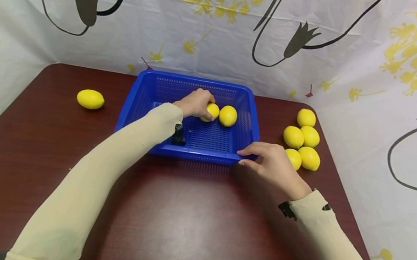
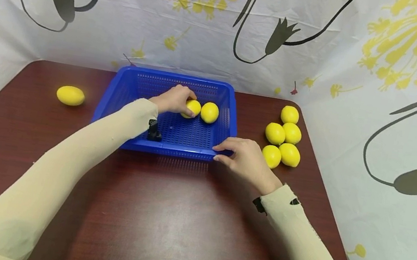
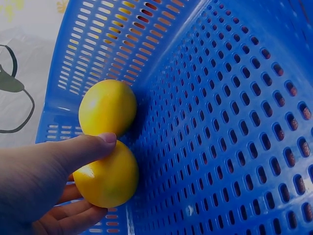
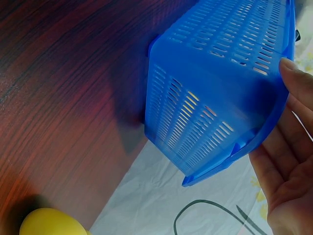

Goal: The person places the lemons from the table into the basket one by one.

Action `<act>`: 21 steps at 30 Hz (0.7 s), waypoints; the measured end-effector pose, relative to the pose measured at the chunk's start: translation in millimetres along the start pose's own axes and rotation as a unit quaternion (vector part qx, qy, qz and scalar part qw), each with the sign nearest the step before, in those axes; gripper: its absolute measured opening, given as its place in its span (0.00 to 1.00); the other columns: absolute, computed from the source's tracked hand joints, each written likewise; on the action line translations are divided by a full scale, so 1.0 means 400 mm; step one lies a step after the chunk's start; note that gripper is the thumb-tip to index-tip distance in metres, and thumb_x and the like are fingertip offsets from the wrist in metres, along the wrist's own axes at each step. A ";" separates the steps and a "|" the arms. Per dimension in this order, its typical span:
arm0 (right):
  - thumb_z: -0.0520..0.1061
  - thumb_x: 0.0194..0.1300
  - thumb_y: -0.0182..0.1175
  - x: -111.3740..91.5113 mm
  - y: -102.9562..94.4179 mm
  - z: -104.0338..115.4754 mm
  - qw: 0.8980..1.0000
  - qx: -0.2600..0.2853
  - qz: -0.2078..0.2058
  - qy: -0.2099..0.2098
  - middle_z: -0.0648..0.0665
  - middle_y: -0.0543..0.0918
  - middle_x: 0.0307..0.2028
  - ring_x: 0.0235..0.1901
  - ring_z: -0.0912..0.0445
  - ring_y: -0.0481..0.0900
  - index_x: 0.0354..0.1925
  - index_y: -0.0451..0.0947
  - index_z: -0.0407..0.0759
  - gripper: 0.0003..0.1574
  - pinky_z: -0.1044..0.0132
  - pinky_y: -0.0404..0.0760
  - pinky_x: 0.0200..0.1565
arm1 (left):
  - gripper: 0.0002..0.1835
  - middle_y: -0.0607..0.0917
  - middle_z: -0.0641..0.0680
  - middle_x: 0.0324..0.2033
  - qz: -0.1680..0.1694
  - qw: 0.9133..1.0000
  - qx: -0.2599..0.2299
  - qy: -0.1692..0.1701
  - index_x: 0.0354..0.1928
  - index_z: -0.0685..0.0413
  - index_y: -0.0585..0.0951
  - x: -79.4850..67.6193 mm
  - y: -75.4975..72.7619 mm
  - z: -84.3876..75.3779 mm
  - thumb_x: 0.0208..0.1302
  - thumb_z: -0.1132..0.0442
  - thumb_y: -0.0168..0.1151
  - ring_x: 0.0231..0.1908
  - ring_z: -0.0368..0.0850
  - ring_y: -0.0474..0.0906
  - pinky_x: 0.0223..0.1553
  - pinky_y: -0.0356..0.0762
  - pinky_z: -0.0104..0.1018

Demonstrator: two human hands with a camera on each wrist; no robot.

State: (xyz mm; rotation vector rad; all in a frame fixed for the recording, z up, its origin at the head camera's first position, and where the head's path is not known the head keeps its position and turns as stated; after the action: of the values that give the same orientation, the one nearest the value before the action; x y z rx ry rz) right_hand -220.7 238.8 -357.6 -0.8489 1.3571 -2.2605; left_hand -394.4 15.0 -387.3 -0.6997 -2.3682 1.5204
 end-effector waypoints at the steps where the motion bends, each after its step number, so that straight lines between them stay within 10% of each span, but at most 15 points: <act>1: 0.46 0.57 0.73 0.000 0.000 0.000 1.000 0.000 0.000 0.000 0.52 0.89 0.38 0.33 0.61 0.83 0.42 0.88 0.49 0.12 0.66 0.84 0.32 | 0.32 0.82 0.61 0.57 0.000 1.000 0.000 -0.001 0.62 0.62 0.77 0.000 0.000 0.000 0.58 0.54 0.73 0.49 0.52 0.82 0.51 0.83 0.44; 21: 0.46 0.57 0.73 -0.004 -0.002 0.002 1.000 0.000 0.000 0.004 0.52 0.89 0.38 0.32 0.62 0.83 0.43 0.88 0.50 0.13 0.68 0.84 0.32 | 0.33 0.81 0.61 0.58 0.020 1.000 0.011 -0.003 0.63 0.62 0.75 -0.008 -0.003 -0.013 0.59 0.54 0.72 0.51 0.53 0.79 0.53 0.79 0.44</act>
State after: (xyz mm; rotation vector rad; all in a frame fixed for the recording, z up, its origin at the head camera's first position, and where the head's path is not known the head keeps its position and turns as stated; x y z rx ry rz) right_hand -218.9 239.5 -356.9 -0.8412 1.3615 -2.2647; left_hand -389.6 16.9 -383.9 -0.7440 -2.3517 1.5644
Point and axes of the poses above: each hand's wrist, its own x-axis towards the middle knuckle, its own y-axis out of the palm, z = x × y, the point moved 3 cm from there along x, towards the middle knuckle
